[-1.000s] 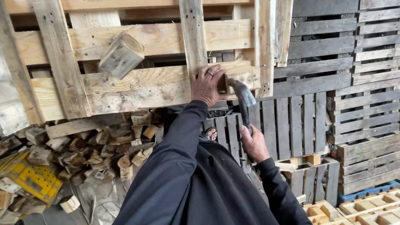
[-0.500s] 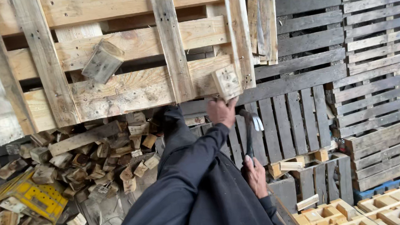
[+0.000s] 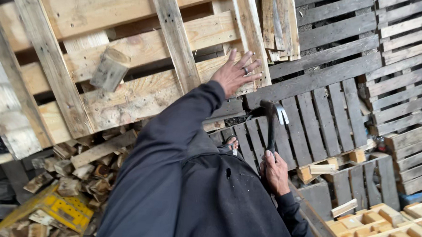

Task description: The person assembles a wooden pallet by nailing planks and small wooden blocks to a pallet frame using a hammer and nails. They repeatedly pick up nails, position planks and blocks, and hammer them into place. The person also moves loose wood pieces aside during the process.

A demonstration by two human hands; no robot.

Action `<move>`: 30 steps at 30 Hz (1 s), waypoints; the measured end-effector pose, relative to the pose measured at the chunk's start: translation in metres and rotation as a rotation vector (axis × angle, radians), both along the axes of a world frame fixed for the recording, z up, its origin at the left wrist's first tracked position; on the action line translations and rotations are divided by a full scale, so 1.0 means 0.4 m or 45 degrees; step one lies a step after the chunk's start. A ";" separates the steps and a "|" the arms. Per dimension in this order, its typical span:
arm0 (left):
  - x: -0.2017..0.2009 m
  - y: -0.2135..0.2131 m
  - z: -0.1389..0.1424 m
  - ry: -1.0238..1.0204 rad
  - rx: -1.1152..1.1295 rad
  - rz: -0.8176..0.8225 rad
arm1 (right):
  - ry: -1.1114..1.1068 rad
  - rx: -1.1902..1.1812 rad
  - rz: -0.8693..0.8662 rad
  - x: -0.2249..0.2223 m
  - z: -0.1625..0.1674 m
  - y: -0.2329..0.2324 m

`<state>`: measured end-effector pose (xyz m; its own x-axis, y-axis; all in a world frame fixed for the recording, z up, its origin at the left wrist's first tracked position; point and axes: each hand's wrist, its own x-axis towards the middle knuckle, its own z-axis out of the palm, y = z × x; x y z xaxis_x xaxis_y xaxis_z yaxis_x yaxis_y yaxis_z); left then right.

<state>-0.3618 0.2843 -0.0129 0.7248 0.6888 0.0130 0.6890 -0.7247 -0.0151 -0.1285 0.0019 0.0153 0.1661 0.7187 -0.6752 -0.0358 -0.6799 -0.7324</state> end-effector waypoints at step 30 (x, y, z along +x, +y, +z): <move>-0.456 -0.290 -0.027 -1.293 0.297 1.706 | -0.087 0.075 0.390 -0.150 -0.023 0.301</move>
<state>-0.5442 0.1683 -0.0236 -0.6854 0.6826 0.2536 0.5694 0.2852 0.7710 -0.1885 0.1225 0.0060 -0.0210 0.7795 -0.6260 0.2147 -0.6080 -0.7643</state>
